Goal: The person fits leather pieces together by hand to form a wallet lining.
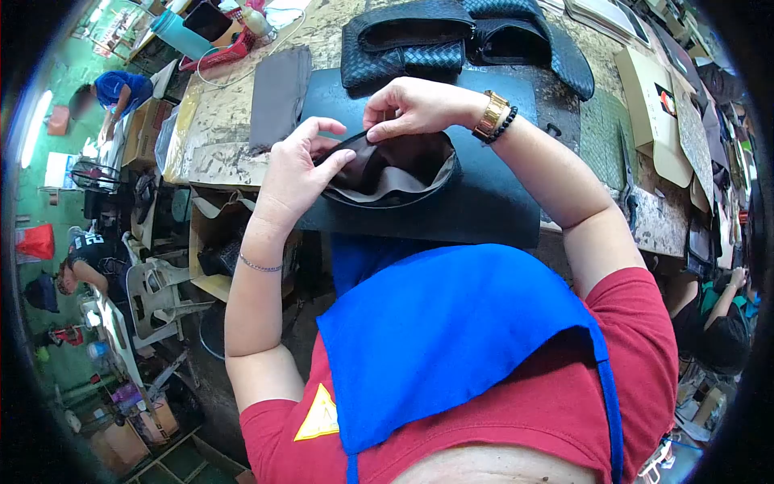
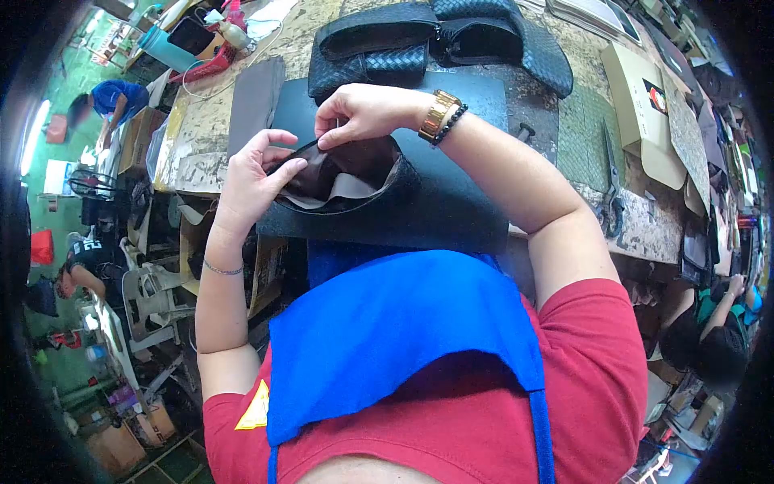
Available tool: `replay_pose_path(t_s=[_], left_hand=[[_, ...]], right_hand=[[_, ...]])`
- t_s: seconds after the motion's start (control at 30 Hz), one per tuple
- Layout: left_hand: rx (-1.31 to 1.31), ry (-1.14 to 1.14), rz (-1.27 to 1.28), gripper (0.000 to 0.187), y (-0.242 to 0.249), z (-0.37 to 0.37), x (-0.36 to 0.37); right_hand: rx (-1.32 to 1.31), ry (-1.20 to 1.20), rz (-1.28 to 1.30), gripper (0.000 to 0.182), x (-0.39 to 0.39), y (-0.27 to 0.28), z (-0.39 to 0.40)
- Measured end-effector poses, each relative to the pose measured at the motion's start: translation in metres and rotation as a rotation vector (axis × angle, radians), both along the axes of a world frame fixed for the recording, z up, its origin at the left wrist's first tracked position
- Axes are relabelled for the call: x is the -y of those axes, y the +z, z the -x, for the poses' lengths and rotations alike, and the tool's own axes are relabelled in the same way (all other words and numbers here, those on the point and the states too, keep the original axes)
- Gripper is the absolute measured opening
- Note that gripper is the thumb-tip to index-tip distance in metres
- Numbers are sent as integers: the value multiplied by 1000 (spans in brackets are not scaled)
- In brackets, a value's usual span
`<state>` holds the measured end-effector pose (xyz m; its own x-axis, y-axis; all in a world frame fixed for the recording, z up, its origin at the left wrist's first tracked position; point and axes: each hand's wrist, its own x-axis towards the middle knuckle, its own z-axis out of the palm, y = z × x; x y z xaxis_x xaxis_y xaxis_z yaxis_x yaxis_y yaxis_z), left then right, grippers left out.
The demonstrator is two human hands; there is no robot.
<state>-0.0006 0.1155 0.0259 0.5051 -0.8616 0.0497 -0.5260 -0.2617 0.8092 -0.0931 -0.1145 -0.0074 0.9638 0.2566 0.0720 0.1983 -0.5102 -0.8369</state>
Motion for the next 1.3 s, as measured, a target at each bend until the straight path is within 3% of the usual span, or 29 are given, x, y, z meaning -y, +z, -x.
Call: replay_pose_path(t_s=[0.4, 0.7, 0.93, 1.2, 1.3], left_hand=[[-209, -42, 4, 40, -4, -8, 2], [-131, -43, 39, 43, -10, -3, 10], [-197, -4, -15, 44, -1, -4, 9], [-410, -109, -5, 40, -7, -41, 4], [-282, 87, 242, 43, -16, -53, 1]], right_hand=[[-11, 58, -78, 26, 2, -5, 0], [67, 49, 121, 26, -14, 6, -9], [107, -91, 318, 26, -7, 12, 16], [-227, -198, 280, 26, 28, 30, 82], [-297, -355, 117, 17, 24, 26, 108]])
